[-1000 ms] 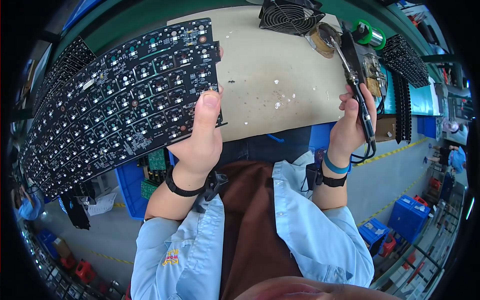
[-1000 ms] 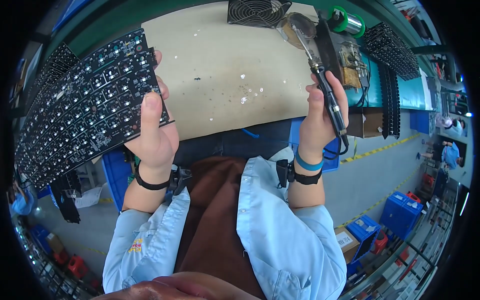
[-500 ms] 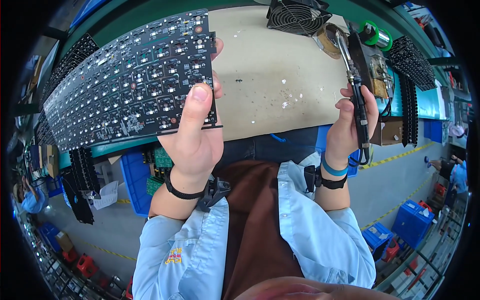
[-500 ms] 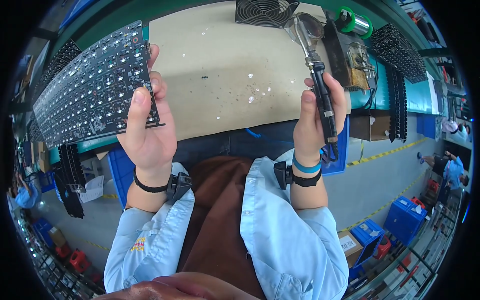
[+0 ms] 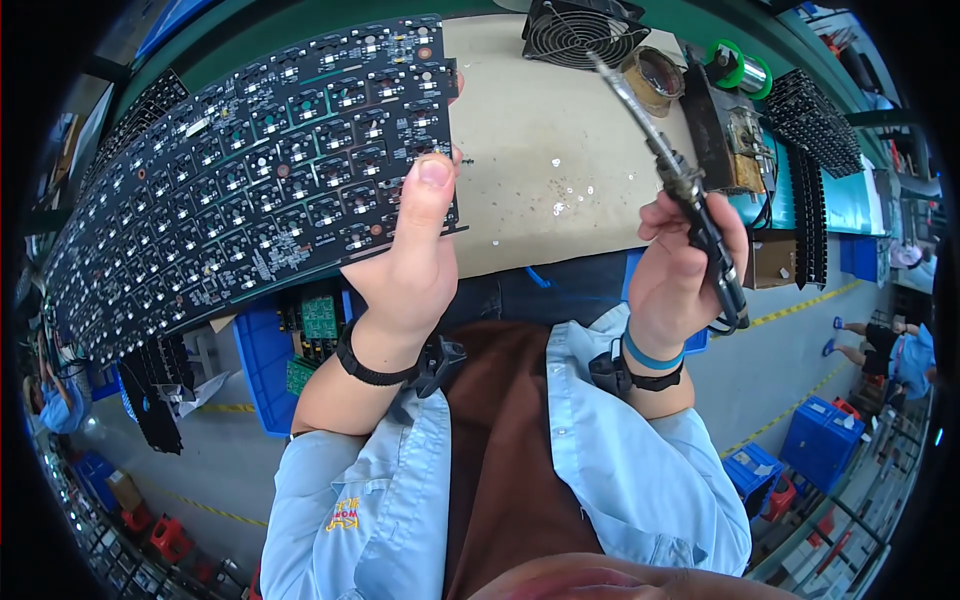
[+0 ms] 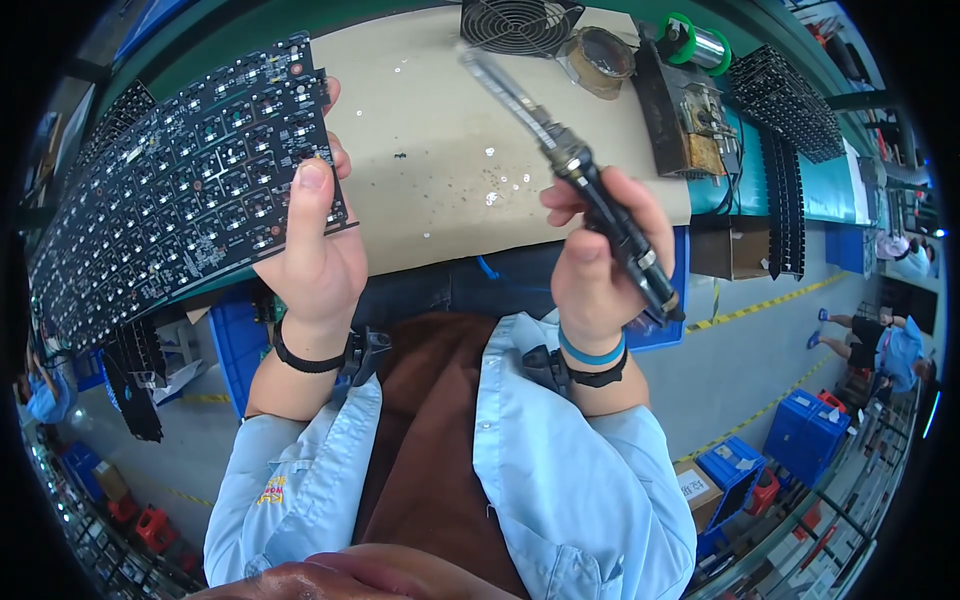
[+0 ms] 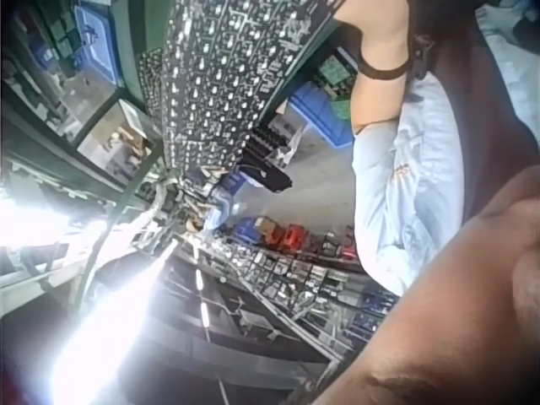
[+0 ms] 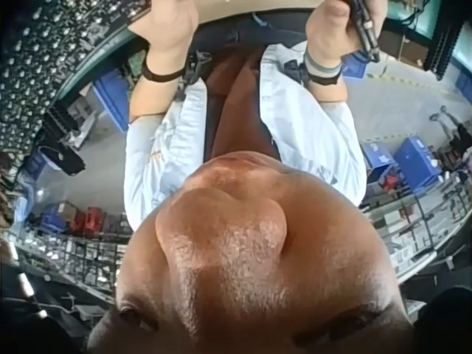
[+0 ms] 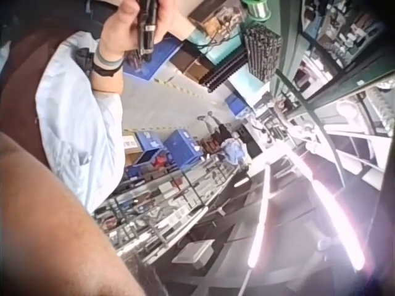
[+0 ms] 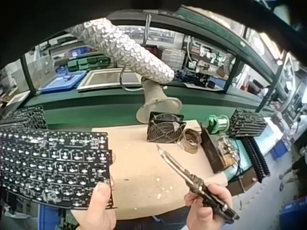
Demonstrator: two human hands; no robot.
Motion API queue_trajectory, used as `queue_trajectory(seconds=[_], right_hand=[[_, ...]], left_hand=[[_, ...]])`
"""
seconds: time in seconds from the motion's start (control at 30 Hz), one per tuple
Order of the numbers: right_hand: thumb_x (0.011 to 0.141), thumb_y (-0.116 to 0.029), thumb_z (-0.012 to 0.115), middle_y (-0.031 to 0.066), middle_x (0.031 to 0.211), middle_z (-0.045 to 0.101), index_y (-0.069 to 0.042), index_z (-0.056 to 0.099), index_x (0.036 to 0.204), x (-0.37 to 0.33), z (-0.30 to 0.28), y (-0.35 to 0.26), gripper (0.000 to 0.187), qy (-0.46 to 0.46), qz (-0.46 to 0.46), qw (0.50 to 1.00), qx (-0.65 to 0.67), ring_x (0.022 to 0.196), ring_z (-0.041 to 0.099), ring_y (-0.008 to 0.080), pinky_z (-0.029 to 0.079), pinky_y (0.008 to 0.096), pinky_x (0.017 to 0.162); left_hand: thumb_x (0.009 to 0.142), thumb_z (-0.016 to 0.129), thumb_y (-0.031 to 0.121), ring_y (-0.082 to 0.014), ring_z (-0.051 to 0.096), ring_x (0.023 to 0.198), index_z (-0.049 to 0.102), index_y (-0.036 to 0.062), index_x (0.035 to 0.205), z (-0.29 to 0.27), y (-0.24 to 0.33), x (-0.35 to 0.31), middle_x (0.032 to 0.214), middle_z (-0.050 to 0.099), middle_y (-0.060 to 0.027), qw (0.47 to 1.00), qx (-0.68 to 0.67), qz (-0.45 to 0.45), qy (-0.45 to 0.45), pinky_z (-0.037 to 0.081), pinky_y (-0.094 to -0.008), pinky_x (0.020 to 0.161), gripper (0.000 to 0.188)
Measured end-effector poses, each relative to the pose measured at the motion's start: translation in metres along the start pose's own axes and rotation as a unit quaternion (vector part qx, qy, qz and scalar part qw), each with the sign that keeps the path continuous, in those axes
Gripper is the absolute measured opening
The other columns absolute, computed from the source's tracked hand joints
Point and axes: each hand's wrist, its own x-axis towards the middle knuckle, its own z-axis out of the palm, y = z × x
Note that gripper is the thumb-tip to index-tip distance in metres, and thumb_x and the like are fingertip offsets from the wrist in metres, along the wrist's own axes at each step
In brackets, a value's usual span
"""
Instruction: The person picks up a keyboard circuit board, turns it over, and inserts a small component into a slot by hand. They then pick up a soldering iron and apply it to the component on the board before setting the tool back down.
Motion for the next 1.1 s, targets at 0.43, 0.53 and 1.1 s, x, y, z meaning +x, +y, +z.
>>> queue_trajectory(seconds=[0.43,0.53,1.1], right_hand=[[0.086,-0.031,0.076,0.022,0.11,0.06,0.003,0.053,0.126,-0.012,0.034,0.001,0.058,-0.116,-0.022,0.993,-0.022,0.083,0.066,0.0314,0.055,0.0359,0.066],[0.086,-0.027,0.077,0.0219,0.107,0.063,0.003,0.056,0.121,-0.008,0.042,0.001,0.05,-0.11,-0.029,0.993,-0.024,0.087,0.068,0.028,0.056,0.0336,0.073],[0.085,-0.03,0.077,0.0231,0.11,0.06,0.002,0.054,0.125,-0.011,0.034,0.01,0.056,-0.137,-0.064,0.985,-0.082,0.082,0.066,0.0316,0.056,0.0382,0.066]], left_hand=[[0.09,0.068,0.002,-0.0127,0.065,0.083,0.066,-0.003,0.105,-0.008,-0.011,-0.003,0.098,0.069,-0.0069,0.992,0.092,0.083,0.033,0.052,-0.0262,0.075,0.016],[0.09,0.069,0.002,-0.013,0.066,0.082,0.067,-0.0031,0.105,-0.007,-0.008,-0.002,0.098,0.069,-0.0072,0.994,0.082,0.071,0.032,0.052,-0.0262,0.075,0.017],[0.09,0.067,0.002,-0.0141,0.066,0.083,0.066,-0.0044,0.106,-0.01,-0.011,-0.002,0.098,0.069,-0.0084,0.993,0.087,0.078,0.018,0.052,-0.0267,0.077,0.017]])
